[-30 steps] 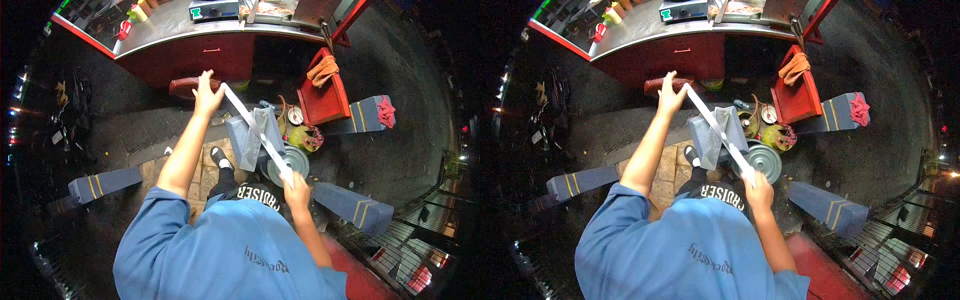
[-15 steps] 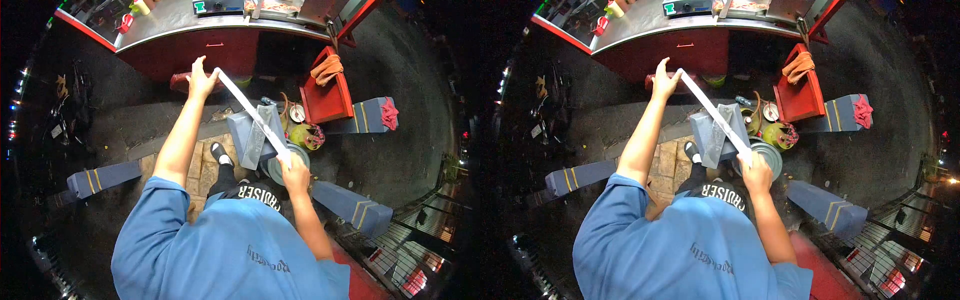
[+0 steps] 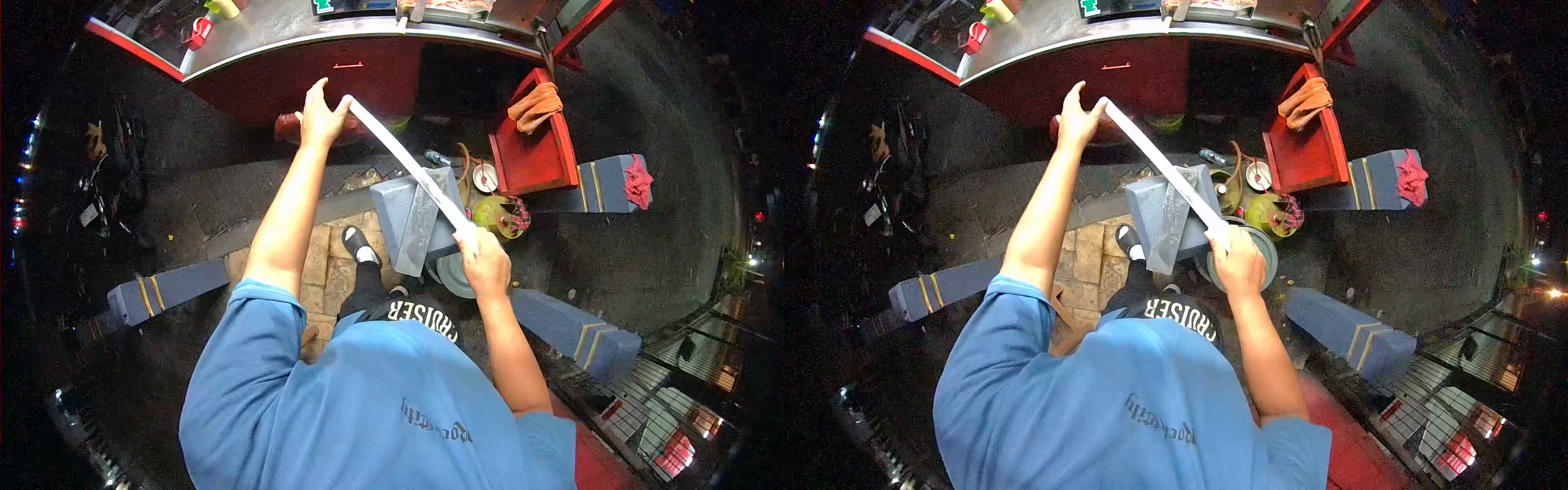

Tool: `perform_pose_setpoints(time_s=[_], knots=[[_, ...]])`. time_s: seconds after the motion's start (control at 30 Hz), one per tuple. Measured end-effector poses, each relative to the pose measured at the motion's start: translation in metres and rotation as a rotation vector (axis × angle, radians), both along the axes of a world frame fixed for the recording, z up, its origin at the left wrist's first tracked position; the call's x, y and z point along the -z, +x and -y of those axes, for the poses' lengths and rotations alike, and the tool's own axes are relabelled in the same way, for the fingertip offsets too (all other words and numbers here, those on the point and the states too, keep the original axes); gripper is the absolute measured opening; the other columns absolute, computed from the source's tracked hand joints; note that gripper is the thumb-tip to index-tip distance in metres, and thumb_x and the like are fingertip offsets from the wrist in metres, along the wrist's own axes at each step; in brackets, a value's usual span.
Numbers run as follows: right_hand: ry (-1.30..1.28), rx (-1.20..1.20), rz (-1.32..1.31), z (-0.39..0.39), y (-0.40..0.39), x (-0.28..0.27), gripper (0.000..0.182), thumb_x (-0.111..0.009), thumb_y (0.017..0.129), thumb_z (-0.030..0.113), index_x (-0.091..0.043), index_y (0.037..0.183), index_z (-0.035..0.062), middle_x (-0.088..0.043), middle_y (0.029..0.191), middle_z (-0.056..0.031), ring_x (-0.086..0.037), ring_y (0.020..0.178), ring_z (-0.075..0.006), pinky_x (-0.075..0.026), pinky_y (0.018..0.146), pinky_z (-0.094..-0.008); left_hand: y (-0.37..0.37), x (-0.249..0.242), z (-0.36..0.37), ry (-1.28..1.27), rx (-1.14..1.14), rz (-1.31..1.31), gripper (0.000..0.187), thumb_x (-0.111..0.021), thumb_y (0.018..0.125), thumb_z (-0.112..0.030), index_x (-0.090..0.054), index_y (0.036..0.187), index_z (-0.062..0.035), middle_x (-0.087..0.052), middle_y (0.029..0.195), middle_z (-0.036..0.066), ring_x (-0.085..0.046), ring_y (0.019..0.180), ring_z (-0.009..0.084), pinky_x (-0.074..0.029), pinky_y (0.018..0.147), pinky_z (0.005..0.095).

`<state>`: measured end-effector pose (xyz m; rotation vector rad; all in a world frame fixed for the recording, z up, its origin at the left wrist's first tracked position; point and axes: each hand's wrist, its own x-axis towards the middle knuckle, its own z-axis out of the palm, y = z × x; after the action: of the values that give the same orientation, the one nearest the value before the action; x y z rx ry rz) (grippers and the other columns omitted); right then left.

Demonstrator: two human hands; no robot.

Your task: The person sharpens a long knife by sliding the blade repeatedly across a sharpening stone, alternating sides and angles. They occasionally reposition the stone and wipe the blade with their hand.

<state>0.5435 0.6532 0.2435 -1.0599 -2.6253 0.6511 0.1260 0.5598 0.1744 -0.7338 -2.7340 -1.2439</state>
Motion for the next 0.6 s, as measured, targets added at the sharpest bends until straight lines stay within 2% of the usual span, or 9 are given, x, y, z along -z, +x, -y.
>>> perform_pose_setpoints(time_s=[0.07,0.13,0.17,0.27,0.37,0.43,0.5,0.57,0.6], knots=[[-0.052,0.002,0.038,0.008,0.011,-0.001,0.034,-0.069,0.096,0.041,-0.064,0.099,0.0077,-0.067,0.091,-0.0187,-0.067,0.080,-0.0447,-0.051,0.068,-0.0541,0.005,0.005,0.006,0.048,0.056,0.020,0.074,-0.074,0.090,-0.045,-0.045,0.151,-0.0137,-0.048,0.154,0.013,-0.044,0.145,0.0347,-0.022,0.117,0.0724],[-0.159,0.009,0.025,0.031,0.065,0.010,0.031,-0.072,0.094,0.037,-0.066,0.104,0.0083,-0.068,0.095,-0.0182,-0.068,0.085,-0.0435,-0.053,0.070,-0.0524,0.057,0.005,0.036,0.040,0.119,0.074,0.072,-0.073,0.091,-0.041,-0.044,0.152,-0.0163,-0.048,0.156,0.010,-0.041,0.147,0.0337,-0.017,0.119,0.0721],[-0.173,-0.019,0.006,0.042,0.094,0.011,0.033,-0.076,0.091,0.034,-0.067,0.108,0.0075,-0.068,0.096,-0.0178,-0.068,0.085,-0.0423,-0.054,0.072,-0.0511,0.084,0.023,0.056,0.131,0.154,0.098,0.070,-0.074,0.091,-0.037,-0.045,0.152,-0.0167,-0.047,0.157,0.009,-0.040,0.149,0.0326,-0.016,0.119,0.0712],[-0.211,-0.042,0.083,0.062,0.161,0.027,0.039,-0.080,0.086,0.033,-0.068,0.109,0.0038,-0.067,0.094,-0.0180,-0.069,0.083,-0.0409,-0.056,0.072,-0.0493,0.156,0.011,0.104,0.173,0.198,0.241,0.066,-0.075,0.091,-0.032,-0.048,0.149,-0.0166,-0.049,0.156,0.009,-0.041,0.148,0.0318,-0.018,0.118,0.0692],[-0.116,-0.074,-0.010,0.042,0.124,0.026,0.040,-0.076,0.088,0.038,-0.068,0.107,0.0031,-0.067,0.092,-0.0174,-0.068,0.081,-0.0407,-0.055,0.070,-0.0498,0.107,0.009,0.076,0.168,0.171,0.122,0.066,-0.075,0.091,-0.035,-0.049,0.149,-0.0156,-0.049,0.156,0.010,-0.044,0.146,0.0328,-0.019,0.118,0.0692],[-0.048,-0.068,0.025,0.013,0.055,0.016,0.038,-0.072,0.092,0.041,-0.067,0.104,0.0046,-0.067,0.090,-0.0181,-0.067,0.081,-0.0419,-0.053,0.068,-0.0514,0.049,0.005,0.044,0.092,0.082,0.023,0.066,-0.077,0.090,-0.035,-0.052,0.146,-0.0082,-0.055,0.149,0.017,-0.051,0.140,0.0329,-0.034,0.120,0.0477],[0.021,-0.042,0.008,-0.007,-0.004,0.002,0.029,-0.071,0.094,0.034,-0.066,0.101,0.0058,-0.068,0.092,-0.0195,-0.067,0.082,-0.0423,-0.052,0.069,-0.0484,-0.004,0.002,0.020,-0.005,0.026,0.007,0.071,-0.074,0.091,-0.044,-0.048,0.150,-0.0140,-0.049,0.154,0.012,-0.044,0.145,0.0347,-0.019,0.118,0.0708],[-0.026,-0.031,0.044,0.007,0.002,0.002,0.033,-0.071,0.095,0.038,-0.065,0.101,0.0068,-0.067,0.091,-0.0198,-0.067,0.082,-0.0433,-0.052,0.068,-0.0506,-0.020,-0.002,0.013,-0.050,-0.025,0.000,0.074,-0.074,0.090,-0.046,-0.046,0.151,-0.0136,-0.049,0.154,0.012,-0.044,0.145,0.0348,-0.018,0.118,0.0716],[-0.073,-0.032,0.090,0.014,0.012,0.002,0.036,-0.070,0.095,0.043,-0.064,0.101,0.0077,-0.066,0.090,-0.0202,-0.066,0.082,-0.0443,-0.052,0.068,-0.0529,0.006,0.004,0.029,-0.008,0.042,0.008,0.074,-0.074,0.091,-0.047,-0.045,0.151,-0.0143,-0.049,0.155,0.011,-0.044,0.145,0.0346,-0.020,0.117,0.0722]])
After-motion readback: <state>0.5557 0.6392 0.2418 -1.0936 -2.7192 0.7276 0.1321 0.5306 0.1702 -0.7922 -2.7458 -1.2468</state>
